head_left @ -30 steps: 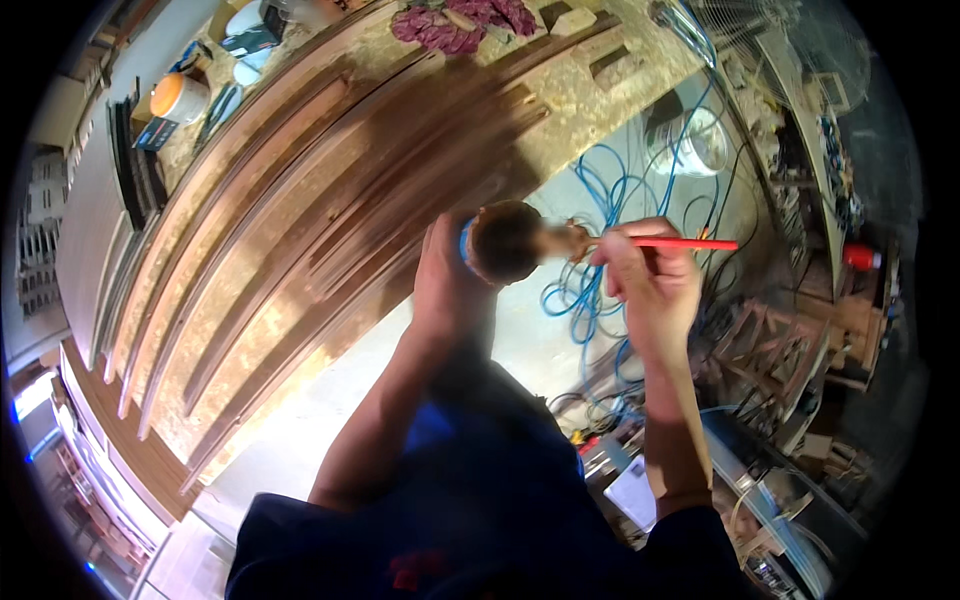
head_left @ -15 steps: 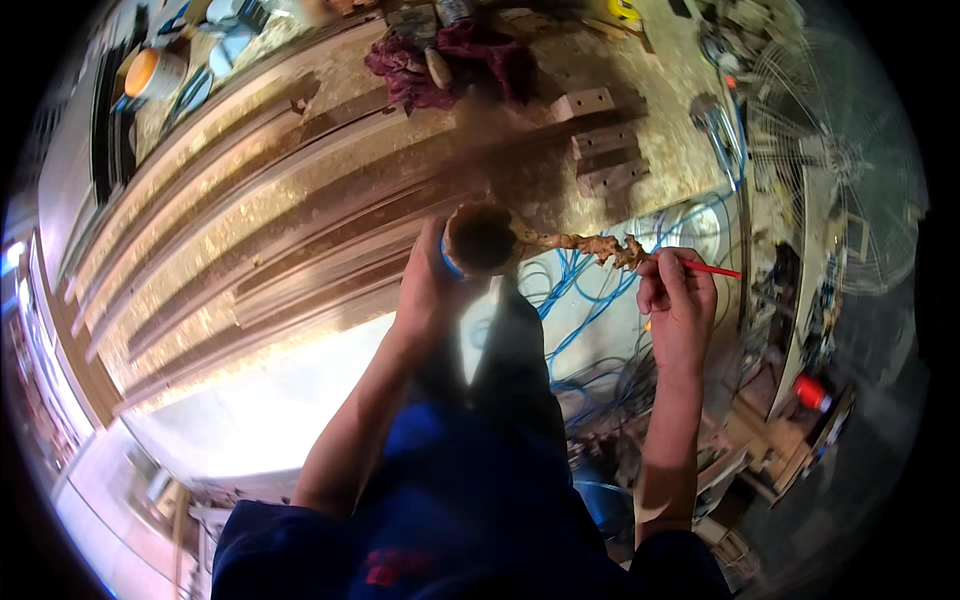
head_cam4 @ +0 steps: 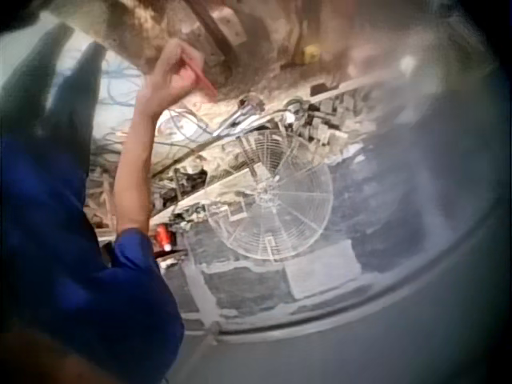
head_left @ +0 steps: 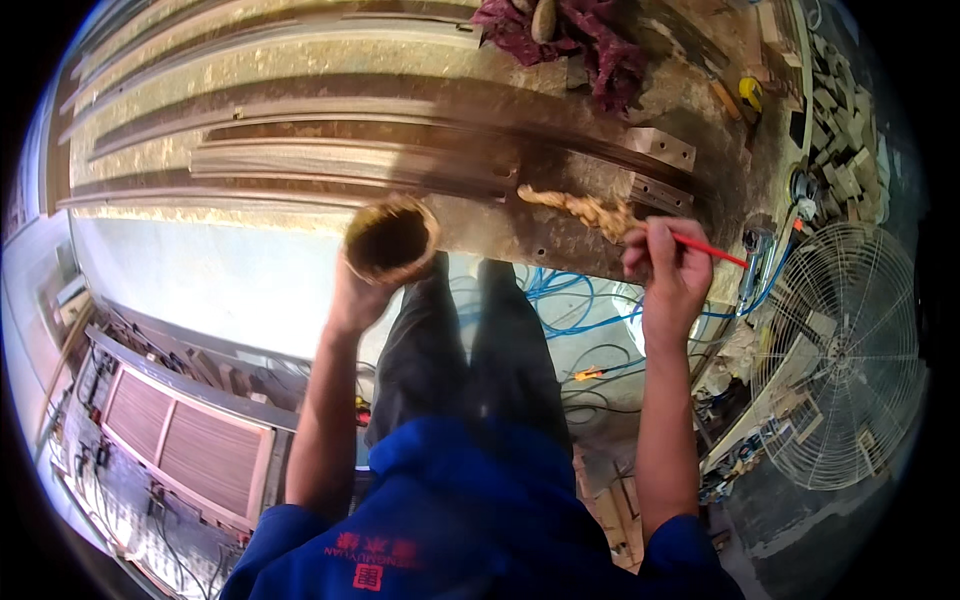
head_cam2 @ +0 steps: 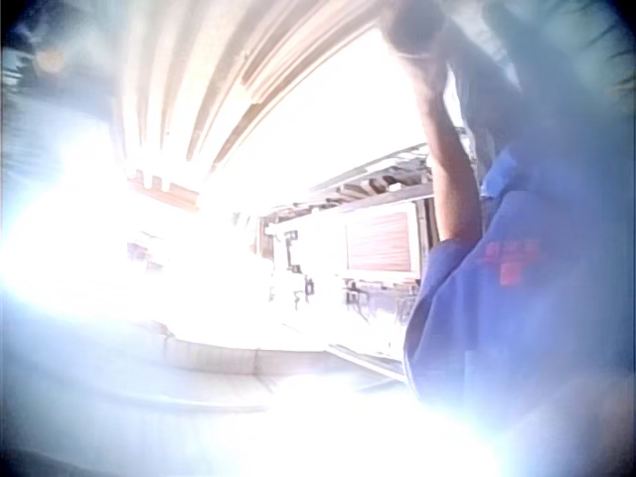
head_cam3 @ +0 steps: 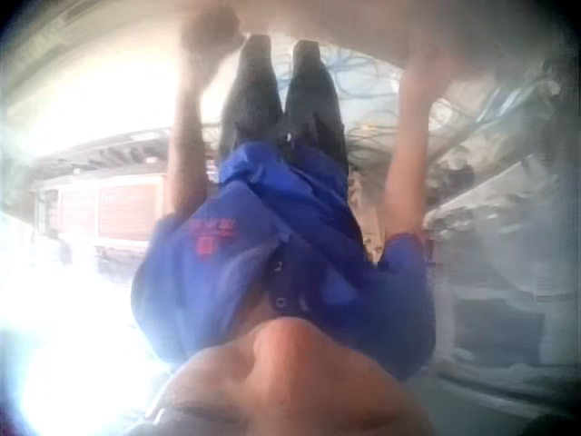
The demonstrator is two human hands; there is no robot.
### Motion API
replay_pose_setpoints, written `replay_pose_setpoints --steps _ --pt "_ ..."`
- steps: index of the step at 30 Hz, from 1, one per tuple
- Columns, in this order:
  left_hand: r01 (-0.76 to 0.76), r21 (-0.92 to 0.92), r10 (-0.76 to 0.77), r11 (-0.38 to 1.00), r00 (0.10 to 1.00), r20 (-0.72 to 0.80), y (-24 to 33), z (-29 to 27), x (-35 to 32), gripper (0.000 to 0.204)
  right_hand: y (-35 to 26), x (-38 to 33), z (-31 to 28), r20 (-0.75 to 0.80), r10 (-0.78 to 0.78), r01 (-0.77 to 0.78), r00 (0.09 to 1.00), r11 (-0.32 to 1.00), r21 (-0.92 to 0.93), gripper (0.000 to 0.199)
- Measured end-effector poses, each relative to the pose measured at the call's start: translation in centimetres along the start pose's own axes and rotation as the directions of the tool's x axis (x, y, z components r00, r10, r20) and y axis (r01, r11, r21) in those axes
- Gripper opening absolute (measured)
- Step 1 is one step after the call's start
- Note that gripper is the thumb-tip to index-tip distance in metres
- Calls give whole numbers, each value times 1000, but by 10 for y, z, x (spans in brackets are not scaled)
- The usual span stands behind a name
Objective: The person moves a large wooden panel and stacks it with others. They then pick up and inspect several thin wooden strips, aligning them on a workbench. Using a brush, they apply a thick paste-like substance to the ends of the strips and join them together, tapping the joints with a hammer.
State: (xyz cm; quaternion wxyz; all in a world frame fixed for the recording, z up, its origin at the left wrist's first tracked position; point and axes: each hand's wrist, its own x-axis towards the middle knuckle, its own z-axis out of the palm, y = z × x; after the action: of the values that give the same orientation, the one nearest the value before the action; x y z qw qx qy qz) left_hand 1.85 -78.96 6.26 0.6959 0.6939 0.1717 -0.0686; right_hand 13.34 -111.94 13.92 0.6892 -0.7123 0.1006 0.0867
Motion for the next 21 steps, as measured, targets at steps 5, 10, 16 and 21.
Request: replay_pose_setpoints --steps 5,10,16,21 --pt "-150 74 155 986 986 -62 1 -31 38 66 12 29 34 178 -67 106 982 970 -220 9" --pt "-43 15 43 999 999 -19 -16 -45 64 71 18 43 58 495 -238 482 836 749 -454 4" --pt "-22 -130 25 991 999 21 -32 -53 67 71 7 43 73 692 -270 678 670 603 -420 7" --pt "-76 -75 78 994 997 18 -34 -54 68 73 6 48 61 455 -85 329 887 807 -491 7"
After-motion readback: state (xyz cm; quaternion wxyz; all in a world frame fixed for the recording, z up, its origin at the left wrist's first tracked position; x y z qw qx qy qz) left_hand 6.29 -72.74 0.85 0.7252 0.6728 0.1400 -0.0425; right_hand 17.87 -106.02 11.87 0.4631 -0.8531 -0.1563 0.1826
